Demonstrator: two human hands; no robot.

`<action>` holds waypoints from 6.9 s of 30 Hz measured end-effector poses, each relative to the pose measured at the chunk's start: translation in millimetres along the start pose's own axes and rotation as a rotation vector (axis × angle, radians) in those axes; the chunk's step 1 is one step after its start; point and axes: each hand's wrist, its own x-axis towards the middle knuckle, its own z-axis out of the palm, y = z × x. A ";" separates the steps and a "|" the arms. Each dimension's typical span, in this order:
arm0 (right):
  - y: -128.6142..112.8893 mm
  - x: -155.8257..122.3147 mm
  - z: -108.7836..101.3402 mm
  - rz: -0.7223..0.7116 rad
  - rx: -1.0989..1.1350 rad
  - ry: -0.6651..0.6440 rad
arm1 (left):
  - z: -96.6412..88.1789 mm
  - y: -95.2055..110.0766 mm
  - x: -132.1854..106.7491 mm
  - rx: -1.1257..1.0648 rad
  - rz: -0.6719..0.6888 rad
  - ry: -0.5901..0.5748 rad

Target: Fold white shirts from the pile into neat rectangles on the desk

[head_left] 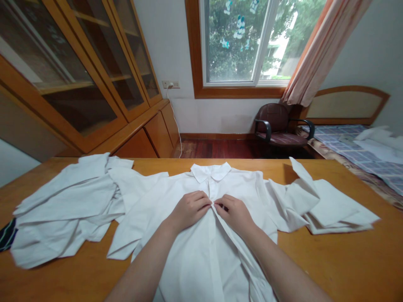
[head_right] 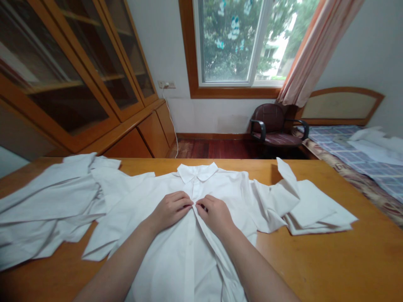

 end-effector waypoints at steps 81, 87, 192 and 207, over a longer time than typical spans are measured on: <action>63.7 -59.5 -73.1 0.055 -0.545 -0.251 | 15.7 11.5 -59.9 0.459 -0.587 -0.254; 79.0 -30.1 -69.4 0.055 -0.536 -0.246 | 15.8 -12.2 -43.1 0.473 -0.604 -0.277; -10.2 -18.6 -25.7 0.080 -0.119 -0.108 | 3.6 11.7 -0.4 -0.164 -0.068 -0.252; -13.2 -13.0 -25.6 0.343 0.255 0.002 | -2.6 18.7 3.5 0.041 0.055 -0.194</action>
